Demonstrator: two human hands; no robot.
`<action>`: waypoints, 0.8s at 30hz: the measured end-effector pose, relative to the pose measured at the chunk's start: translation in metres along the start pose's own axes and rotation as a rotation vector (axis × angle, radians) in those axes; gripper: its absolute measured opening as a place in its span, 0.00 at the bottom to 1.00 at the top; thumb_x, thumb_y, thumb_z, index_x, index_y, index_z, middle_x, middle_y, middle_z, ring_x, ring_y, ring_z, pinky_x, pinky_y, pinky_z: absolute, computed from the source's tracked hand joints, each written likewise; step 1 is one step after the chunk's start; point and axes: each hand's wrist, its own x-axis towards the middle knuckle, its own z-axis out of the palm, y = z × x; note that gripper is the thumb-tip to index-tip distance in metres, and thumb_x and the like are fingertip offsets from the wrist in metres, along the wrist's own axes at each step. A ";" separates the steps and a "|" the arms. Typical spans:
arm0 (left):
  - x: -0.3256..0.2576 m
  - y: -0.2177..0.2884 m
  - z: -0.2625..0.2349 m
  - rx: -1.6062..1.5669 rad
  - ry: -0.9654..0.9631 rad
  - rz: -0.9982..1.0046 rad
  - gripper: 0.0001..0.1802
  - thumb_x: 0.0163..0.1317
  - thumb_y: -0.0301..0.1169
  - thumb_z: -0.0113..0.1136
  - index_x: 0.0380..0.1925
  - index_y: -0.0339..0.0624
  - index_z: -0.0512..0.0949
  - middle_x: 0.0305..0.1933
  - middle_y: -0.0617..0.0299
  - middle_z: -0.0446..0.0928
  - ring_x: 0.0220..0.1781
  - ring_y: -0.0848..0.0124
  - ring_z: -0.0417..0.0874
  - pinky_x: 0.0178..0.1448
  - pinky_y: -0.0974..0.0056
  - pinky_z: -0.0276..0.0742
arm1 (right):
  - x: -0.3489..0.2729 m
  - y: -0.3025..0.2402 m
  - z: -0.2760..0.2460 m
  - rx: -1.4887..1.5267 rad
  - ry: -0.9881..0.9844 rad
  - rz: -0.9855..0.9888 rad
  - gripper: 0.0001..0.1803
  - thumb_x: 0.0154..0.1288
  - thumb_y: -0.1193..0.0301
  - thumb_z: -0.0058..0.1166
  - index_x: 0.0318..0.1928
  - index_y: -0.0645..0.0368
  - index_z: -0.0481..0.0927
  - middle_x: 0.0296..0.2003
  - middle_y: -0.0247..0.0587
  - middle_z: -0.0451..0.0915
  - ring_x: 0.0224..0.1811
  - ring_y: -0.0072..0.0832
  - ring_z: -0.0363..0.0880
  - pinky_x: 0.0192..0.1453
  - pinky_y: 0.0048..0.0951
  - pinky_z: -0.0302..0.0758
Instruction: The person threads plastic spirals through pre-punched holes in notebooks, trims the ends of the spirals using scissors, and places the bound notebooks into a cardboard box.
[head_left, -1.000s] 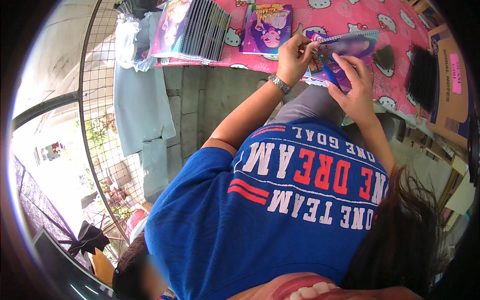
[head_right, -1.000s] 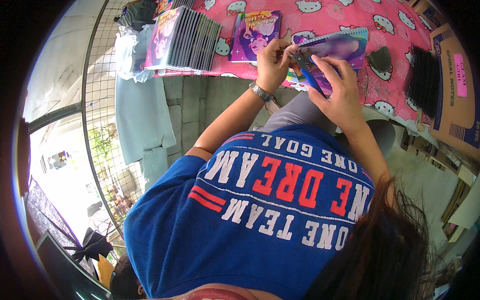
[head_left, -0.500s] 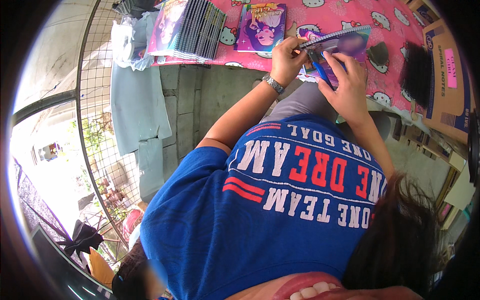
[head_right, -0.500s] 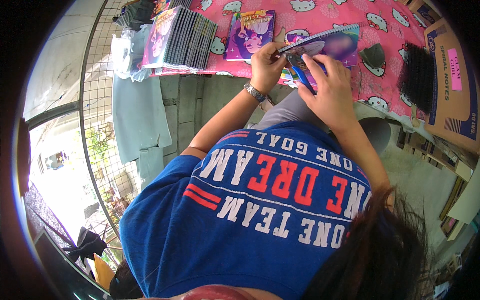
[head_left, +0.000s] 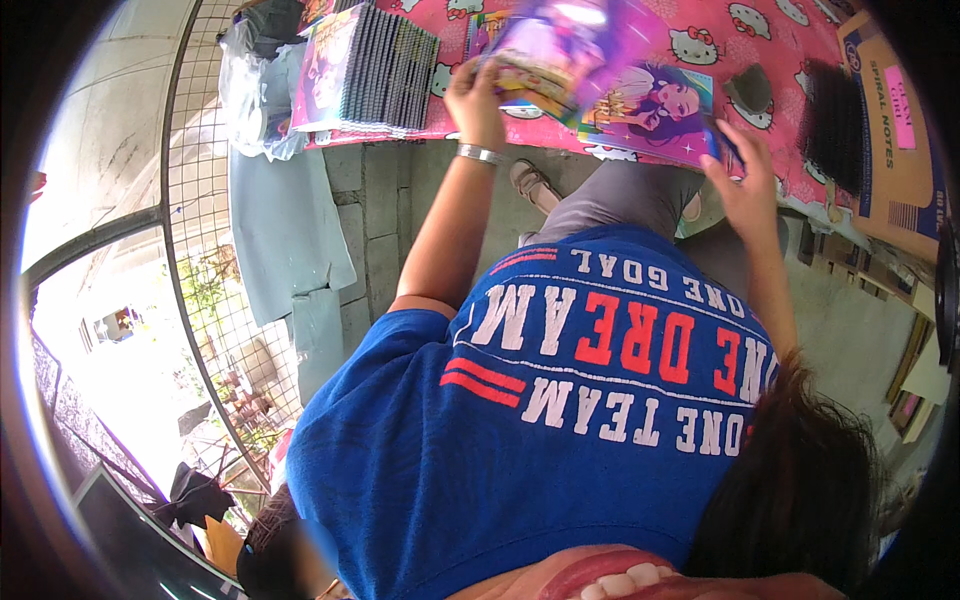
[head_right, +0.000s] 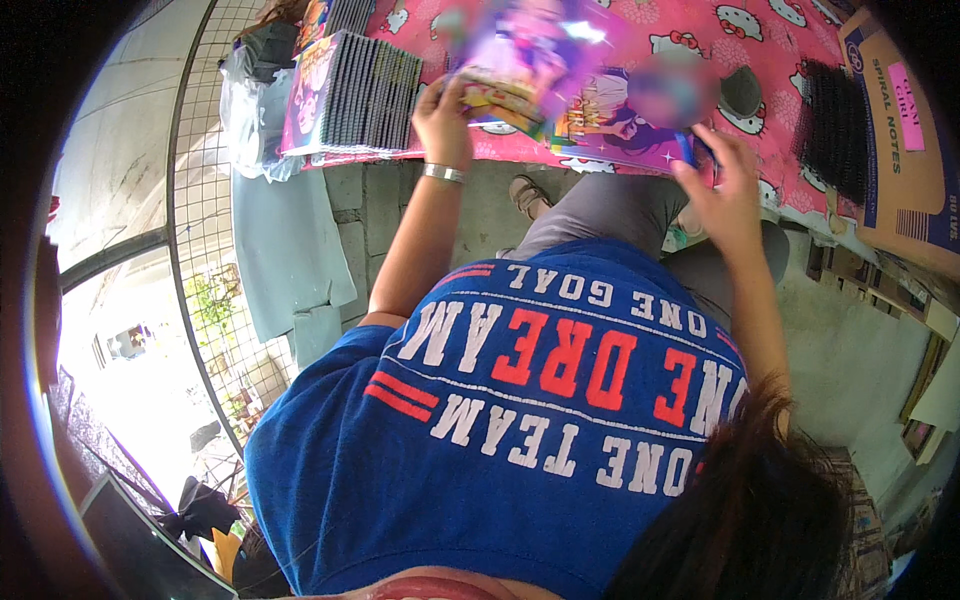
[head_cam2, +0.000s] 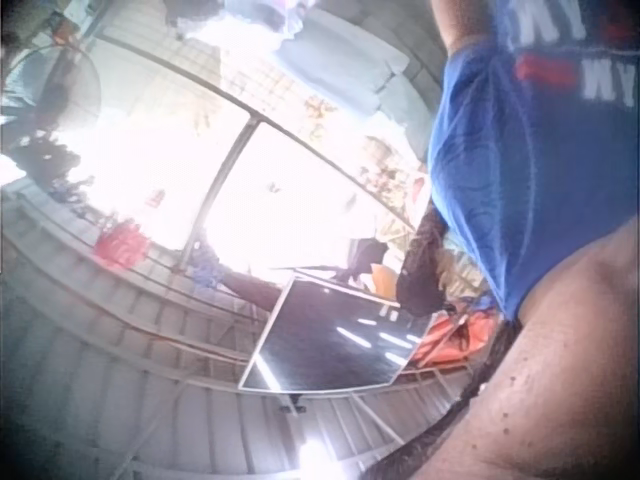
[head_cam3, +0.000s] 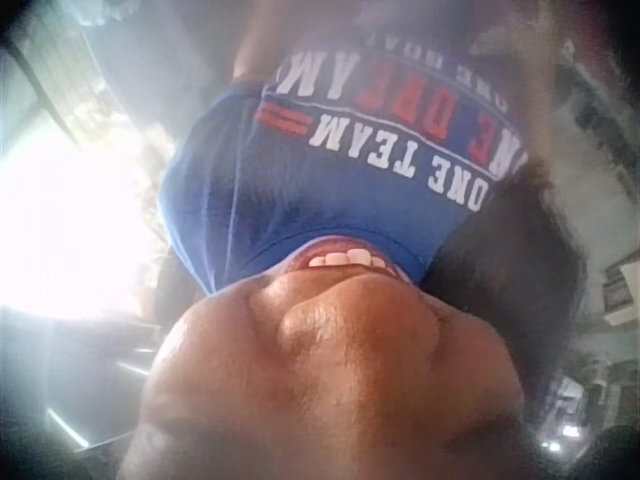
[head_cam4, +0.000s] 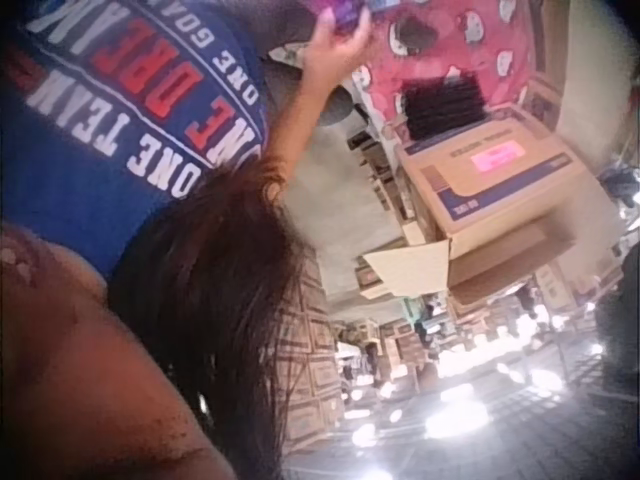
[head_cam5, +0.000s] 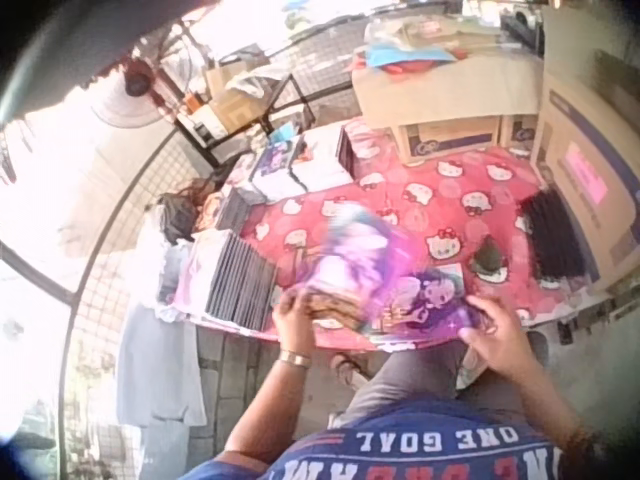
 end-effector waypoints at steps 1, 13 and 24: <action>0.017 -0.011 -0.027 0.016 -0.004 0.058 0.13 0.66 0.24 0.59 0.49 0.32 0.77 0.38 0.59 0.81 0.33 0.71 0.83 0.30 0.67 0.85 | -0.008 0.022 -0.006 -0.087 -0.002 0.045 0.29 0.58 0.66 0.66 0.61 0.56 0.76 0.50 0.47 0.76 0.54 0.41 0.75 0.59 0.39 0.71; 0.056 -0.023 -0.034 1.337 0.072 0.296 0.26 0.50 0.34 0.67 0.52 0.43 0.80 0.58 0.40 0.70 0.55 0.45 0.77 0.58 0.52 0.75 | 0.049 0.156 -0.094 -0.746 0.242 0.098 0.24 0.64 0.51 0.58 0.53 0.54 0.81 0.52 0.49 0.79 0.55 0.47 0.77 0.58 0.46 0.73; 0.011 -0.101 0.172 1.348 -0.865 0.562 0.14 0.61 0.36 0.59 0.46 0.49 0.84 0.47 0.50 0.81 0.51 0.53 0.81 0.59 0.54 0.76 | 0.081 0.220 -0.119 -0.868 0.194 0.635 0.25 0.66 0.56 0.53 0.61 0.51 0.75 0.56 0.51 0.77 0.57 0.51 0.76 0.60 0.47 0.74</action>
